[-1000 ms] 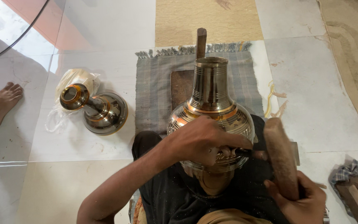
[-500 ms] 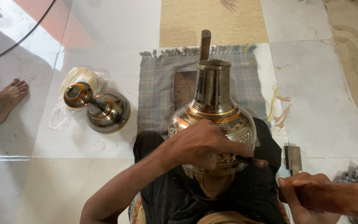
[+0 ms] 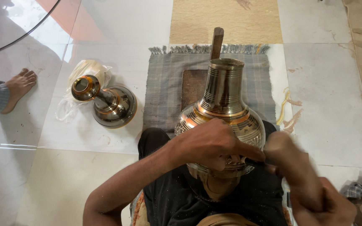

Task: The person uses a chisel and wooden mallet to engrave decorative patterns onto a metal vase. They repeatedly strike the chisel with the mallet to create intricate designs on the vase's surface.

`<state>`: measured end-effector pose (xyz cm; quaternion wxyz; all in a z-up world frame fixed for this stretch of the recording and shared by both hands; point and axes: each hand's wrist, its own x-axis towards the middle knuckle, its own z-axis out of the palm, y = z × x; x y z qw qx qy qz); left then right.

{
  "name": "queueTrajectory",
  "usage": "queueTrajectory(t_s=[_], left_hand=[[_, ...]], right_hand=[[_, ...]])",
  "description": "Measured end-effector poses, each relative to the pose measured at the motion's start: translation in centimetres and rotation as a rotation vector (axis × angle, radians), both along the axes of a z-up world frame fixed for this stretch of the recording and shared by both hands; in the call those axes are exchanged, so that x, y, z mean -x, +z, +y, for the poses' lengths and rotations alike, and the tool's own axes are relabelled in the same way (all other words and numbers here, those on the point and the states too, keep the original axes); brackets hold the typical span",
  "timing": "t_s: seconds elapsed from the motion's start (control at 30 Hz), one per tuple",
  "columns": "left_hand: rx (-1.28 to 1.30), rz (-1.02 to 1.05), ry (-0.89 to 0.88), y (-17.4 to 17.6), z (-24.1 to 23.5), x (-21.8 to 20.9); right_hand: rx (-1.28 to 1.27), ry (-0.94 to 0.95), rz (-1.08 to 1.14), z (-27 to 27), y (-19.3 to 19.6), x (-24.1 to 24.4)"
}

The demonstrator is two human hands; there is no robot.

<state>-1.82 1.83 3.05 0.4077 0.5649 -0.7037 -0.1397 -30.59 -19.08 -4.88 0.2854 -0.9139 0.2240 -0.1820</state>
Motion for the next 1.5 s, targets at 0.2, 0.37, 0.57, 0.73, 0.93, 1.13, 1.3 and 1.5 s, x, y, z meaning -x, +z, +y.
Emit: queueTrajectory(t_s=[0.2,0.37,0.57,0.73,0.93,1.13,1.3,1.5], left_hand=[[-0.013,-0.007,-0.016,-0.1,-0.3,0.1],[-0.122,-0.035,-0.017,0.0,-0.3,-0.2],[-0.095,-0.049,-0.035,-0.3,-0.5,-0.3],[-0.005,-0.023,-0.063,-0.6,-0.8,-0.4],[-0.061,-0.041,-0.108,-0.5,-1.0,-0.8],[-0.06,-0.093,-0.125,-1.1,-1.7,-0.6],[-0.062,-0.111,-0.132,-1.2,-1.7,-0.8],[-0.05,-0.077,-0.139,-0.7,-1.4,-1.3]], right_hand=[[-0.085,0.035,-0.072,0.7,1.1,-0.5],[-0.105,-0.055,-0.189,0.9,-0.7,-0.4],[-0.12,-0.183,-0.153,1.3,-2.1,0.0],[-0.082,-0.122,-0.088,2.0,1.2,-0.9],[-0.125,-0.183,-0.048,2.4,0.3,0.6],[-0.093,-0.306,-0.036,2.8,-0.3,0.6],[-0.409,-0.257,1.268,-3.9,-3.2,-3.4],[-0.336,-0.176,-0.042,0.5,-4.9,2.7]])
